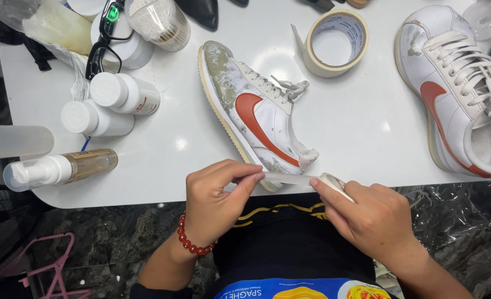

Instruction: The person holds a white sneaker with a stained upper, turns it to show the sole and side, then tears strips of masking tape by hand and presses them along the edge where the upper meets the sole. They reposition the laces and smooth the tape around the shoe before setting it back on the table.

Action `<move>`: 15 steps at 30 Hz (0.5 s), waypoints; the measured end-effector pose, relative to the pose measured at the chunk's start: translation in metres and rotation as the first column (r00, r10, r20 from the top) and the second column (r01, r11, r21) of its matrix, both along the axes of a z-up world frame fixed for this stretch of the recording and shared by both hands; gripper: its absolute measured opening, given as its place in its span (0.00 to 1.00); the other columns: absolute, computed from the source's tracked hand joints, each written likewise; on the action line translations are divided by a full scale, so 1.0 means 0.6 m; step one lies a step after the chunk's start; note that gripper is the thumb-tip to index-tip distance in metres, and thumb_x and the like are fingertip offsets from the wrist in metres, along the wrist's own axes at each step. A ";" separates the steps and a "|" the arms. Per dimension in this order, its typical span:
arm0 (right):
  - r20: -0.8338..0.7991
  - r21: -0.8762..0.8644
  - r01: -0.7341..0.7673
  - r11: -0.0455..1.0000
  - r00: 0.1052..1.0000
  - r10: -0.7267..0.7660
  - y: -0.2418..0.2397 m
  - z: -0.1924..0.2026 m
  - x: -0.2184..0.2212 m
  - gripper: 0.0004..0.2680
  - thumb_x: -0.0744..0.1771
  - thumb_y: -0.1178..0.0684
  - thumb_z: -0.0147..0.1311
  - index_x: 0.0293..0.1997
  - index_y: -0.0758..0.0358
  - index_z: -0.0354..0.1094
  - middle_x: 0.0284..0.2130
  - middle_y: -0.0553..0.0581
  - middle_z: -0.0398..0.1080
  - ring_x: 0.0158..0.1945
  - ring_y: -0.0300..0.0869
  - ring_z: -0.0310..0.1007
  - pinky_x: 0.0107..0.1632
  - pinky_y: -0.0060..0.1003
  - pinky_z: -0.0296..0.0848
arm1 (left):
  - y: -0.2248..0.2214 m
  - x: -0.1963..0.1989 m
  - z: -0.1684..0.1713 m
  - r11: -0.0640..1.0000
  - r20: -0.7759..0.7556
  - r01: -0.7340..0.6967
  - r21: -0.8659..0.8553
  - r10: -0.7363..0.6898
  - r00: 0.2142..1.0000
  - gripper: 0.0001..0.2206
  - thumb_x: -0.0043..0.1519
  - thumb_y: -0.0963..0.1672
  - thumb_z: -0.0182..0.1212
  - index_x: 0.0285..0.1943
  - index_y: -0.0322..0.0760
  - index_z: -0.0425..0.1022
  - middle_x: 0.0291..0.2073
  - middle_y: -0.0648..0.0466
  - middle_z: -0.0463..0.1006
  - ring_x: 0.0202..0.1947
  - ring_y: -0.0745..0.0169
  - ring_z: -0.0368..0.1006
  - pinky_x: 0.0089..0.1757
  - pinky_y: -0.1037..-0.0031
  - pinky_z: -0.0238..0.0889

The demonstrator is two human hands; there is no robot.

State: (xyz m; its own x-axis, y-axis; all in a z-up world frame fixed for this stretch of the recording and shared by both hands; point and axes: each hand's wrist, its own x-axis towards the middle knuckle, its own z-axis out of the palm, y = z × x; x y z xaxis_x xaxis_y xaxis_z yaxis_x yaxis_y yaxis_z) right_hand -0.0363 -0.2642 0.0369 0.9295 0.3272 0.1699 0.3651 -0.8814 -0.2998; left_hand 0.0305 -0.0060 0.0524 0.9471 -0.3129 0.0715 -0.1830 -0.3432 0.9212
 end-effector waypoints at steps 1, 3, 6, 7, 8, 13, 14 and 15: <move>0.000 0.004 0.002 1.000 1.000 -0.002 -0.001 -0.001 0.001 0.17 0.60 0.53 0.64 0.54 0.47 0.76 0.17 0.49 0.63 0.16 0.43 0.62 0.22 0.40 0.62 | -0.002 0.003 -0.003 1.000 0.000 0.002 0.004 -0.002 1.000 0.04 0.58 0.37 0.67 0.40 0.31 0.84 0.31 0.50 0.85 0.29 0.67 0.82 0.29 0.79 0.72; -0.028 0.004 0.003 1.000 1.000 -0.002 -0.002 0.000 0.002 0.18 0.59 0.52 0.64 0.55 0.46 0.75 0.16 0.49 0.62 0.15 0.42 0.62 0.22 0.40 0.62 | -0.006 0.010 -0.007 0.998 0.024 -0.059 -0.014 0.060 0.998 0.04 0.59 0.37 0.68 0.41 0.30 0.83 0.31 0.50 0.85 0.31 0.66 0.82 0.34 0.79 0.73; -0.037 -0.020 0.012 1.000 0.999 -0.013 -0.005 0.006 0.009 0.19 0.59 0.52 0.64 0.56 0.44 0.75 0.16 0.50 0.61 0.15 0.43 0.61 0.22 0.40 0.62 | -0.010 0.019 -0.008 0.996 0.050 -0.085 0.004 0.085 0.995 0.04 0.60 0.38 0.68 0.41 0.31 0.84 0.31 0.49 0.85 0.31 0.67 0.82 0.35 0.79 0.73; -0.036 -0.017 0.013 1.000 0.999 -0.014 -0.005 0.006 0.012 0.19 0.59 0.52 0.64 0.56 0.44 0.75 0.16 0.50 0.61 0.15 0.43 0.61 0.22 0.40 0.62 | -0.012 0.026 -0.007 0.996 0.052 -0.084 0.007 0.084 0.995 0.04 0.60 0.38 0.68 0.41 0.31 0.84 0.31 0.49 0.85 0.31 0.67 0.82 0.35 0.79 0.73; -0.028 -0.026 0.009 1.000 1.000 -0.009 -0.005 0.005 0.014 0.19 0.59 0.52 0.64 0.57 0.44 0.74 0.16 0.51 0.61 0.16 0.43 0.62 0.22 0.40 0.62 | -0.013 0.033 -0.006 0.995 0.044 -0.098 0.023 0.096 0.994 0.04 0.60 0.38 0.68 0.41 0.31 0.84 0.31 0.49 0.85 0.31 0.67 0.82 0.35 0.79 0.73; -0.022 -0.014 -0.006 1.000 1.000 0.005 -0.002 0.004 0.023 0.21 0.60 0.51 0.64 0.60 0.43 0.72 0.17 0.50 0.62 0.16 0.43 0.62 0.22 0.40 0.63 | -0.014 0.063 0.000 0.988 0.038 -0.122 0.091 0.119 0.992 0.05 0.59 0.39 0.68 0.41 0.31 0.84 0.31 0.50 0.85 0.29 0.67 0.81 0.34 0.78 0.73; -0.033 -0.013 -0.008 1.000 0.999 0.008 -0.001 0.005 0.023 0.21 0.60 0.51 0.64 0.60 0.43 0.71 0.17 0.50 0.62 0.16 0.43 0.62 0.22 0.40 0.63 | -0.014 0.068 0.002 0.988 0.015 -0.120 0.096 0.120 0.993 0.05 0.59 0.40 0.68 0.41 0.31 0.84 0.31 0.50 0.85 0.29 0.68 0.81 0.34 0.78 0.73; -0.043 -0.012 -0.012 1.000 0.999 0.011 -0.001 0.005 0.024 0.22 0.60 0.51 0.64 0.61 0.43 0.71 0.17 0.51 0.62 0.15 0.43 0.62 0.21 0.40 0.63 | -0.014 0.073 0.003 0.988 -0.009 -0.120 0.100 0.122 0.993 0.05 0.59 0.40 0.69 0.41 0.32 0.84 0.30 0.50 0.85 0.29 0.68 0.81 0.33 0.78 0.73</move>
State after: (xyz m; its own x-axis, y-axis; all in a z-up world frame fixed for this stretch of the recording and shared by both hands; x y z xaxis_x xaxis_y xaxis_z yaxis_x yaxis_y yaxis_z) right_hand -0.0217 -0.2649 0.0401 0.9321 0.3397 0.1256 0.3621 -0.8810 -0.3046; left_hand 0.0741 -0.0144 0.0545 0.9791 -0.2008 0.0317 -0.1212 -0.4517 0.8839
